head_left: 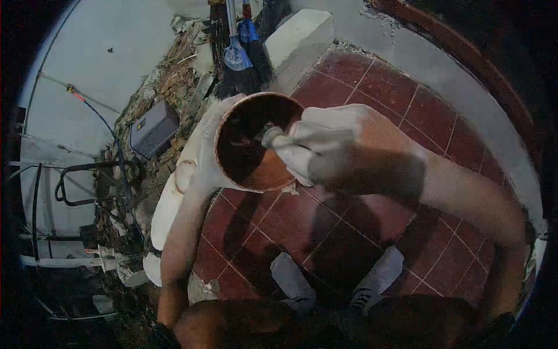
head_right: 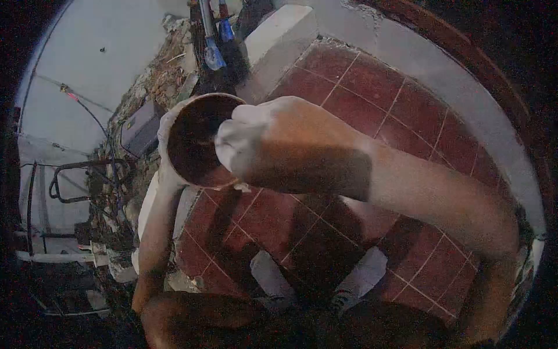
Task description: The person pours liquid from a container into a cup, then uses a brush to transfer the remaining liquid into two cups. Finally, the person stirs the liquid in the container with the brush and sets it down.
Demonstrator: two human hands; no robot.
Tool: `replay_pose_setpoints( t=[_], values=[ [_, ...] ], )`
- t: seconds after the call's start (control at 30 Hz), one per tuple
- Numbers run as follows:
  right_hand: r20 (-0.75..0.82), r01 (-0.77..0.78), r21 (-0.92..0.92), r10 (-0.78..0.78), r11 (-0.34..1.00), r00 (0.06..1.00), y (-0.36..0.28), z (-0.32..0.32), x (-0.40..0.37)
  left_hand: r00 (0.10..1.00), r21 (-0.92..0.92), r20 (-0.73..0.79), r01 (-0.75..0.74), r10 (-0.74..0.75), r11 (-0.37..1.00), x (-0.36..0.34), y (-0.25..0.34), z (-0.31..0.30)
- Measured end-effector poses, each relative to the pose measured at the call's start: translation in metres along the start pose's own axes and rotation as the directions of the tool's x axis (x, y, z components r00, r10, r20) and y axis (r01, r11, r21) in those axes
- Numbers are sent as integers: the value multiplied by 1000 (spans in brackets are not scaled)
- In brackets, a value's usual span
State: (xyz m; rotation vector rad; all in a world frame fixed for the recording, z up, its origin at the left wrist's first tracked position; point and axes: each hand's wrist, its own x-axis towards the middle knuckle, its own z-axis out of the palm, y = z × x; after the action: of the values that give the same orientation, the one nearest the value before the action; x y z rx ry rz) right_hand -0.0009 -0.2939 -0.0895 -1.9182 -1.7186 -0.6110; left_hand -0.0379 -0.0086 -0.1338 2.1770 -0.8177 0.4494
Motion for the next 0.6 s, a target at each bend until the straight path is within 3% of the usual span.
replay_pose_setpoints(
  t=[0.03, 0.13, 0.27, 0.47, 0.53, 0.6],
  values=[
    [-17, -15, 31, 16, 999, 1000, 1, 0, -3, 992, -99, -71, -111, 104, 989, -2, -5, 2],
    [39, -62, 85, 59, 994, 997, -4, -8, -4, 997, -68, -71, 10, -14, 998, -11, -13, -1],
    [-52, -47, 74, 51, 996, 997, -6, -7, -2, 999, 57, -4, -46, 46, 997, -9, -7, -4],
    [-62, 72, -202, -86, 977, 994, -2, 6, 1, 996, -212, -78, -51, 35, 976, -2, 3, 9],
    [-31, -5, -161, 0, 987, 1000, -6, 4, 0, 984, 128, -167, -38, 60, 991, -4, 3, 5],
    [-42, -34, -91, 31, 995, 999, -9, 9, -1, 976, 140, -194, -75, 102, 987, -3, -3, 4]
  ],
)
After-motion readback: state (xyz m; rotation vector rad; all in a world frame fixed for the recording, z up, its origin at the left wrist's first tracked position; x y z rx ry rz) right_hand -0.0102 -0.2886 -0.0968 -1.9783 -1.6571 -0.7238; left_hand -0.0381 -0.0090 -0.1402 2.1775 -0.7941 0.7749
